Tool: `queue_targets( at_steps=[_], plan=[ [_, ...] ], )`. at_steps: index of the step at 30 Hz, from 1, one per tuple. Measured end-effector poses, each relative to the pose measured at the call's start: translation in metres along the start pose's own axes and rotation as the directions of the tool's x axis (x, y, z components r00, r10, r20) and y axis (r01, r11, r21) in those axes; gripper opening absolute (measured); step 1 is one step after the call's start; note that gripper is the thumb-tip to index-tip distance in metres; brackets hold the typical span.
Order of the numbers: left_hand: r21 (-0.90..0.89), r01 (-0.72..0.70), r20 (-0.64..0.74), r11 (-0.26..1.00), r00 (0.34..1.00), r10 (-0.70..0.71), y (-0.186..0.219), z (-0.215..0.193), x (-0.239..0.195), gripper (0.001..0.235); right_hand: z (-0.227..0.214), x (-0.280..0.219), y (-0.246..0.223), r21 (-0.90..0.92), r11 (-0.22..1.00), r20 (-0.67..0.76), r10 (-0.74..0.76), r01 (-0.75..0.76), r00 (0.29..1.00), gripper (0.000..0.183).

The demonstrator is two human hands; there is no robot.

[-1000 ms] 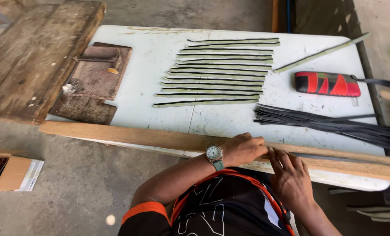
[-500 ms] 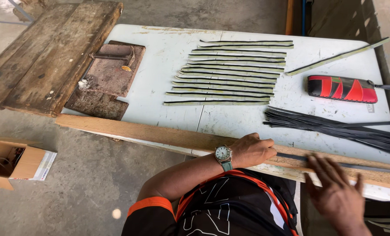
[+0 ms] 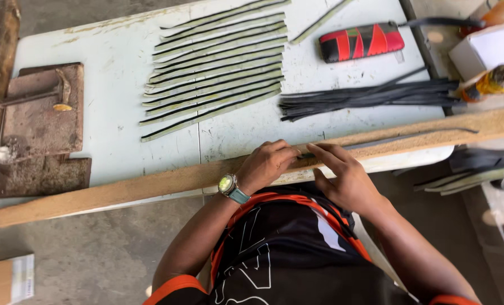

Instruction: The person repeatedly picks up long green banana fiber strips and rubs them against a wooden block to remove the outer layer, producing black strips. The person places the processed black strips into a pile on the table and continues the process with additional green strips.

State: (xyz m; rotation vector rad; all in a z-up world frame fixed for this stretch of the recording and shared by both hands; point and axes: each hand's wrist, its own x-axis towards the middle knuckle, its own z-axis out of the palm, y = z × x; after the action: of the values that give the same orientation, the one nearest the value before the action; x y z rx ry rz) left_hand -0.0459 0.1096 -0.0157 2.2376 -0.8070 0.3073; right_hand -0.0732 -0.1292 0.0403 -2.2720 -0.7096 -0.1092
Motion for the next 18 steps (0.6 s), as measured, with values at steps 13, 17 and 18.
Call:
queue_targets(
  at_steps=[13, 17, 18],
  plan=[
    [-0.064, 0.050, 0.169, 0.997, 0.985, -0.039, -0.002, -0.035, -0.008, 0.018, 0.008, 0.006, -0.004, -0.120, 0.987, 0.065, -0.097, 0.104, 0.993, 0.058],
    [-0.046, 0.044, 0.183, 0.998, 0.982, -0.034, -0.006, -0.037, -0.009, 0.017, 0.011, 0.006, -0.003, -0.203, 0.961, 0.120, -0.164, 0.186, 0.979, 0.057],
    [-0.043, 0.048, 0.189, 0.998, 0.981, -0.039, -0.007, -0.036, -0.009, 0.017, 0.012, 0.005, -0.002, -0.241, 0.950, 0.127, -0.174, 0.200, 0.977, 0.056]
  ],
)
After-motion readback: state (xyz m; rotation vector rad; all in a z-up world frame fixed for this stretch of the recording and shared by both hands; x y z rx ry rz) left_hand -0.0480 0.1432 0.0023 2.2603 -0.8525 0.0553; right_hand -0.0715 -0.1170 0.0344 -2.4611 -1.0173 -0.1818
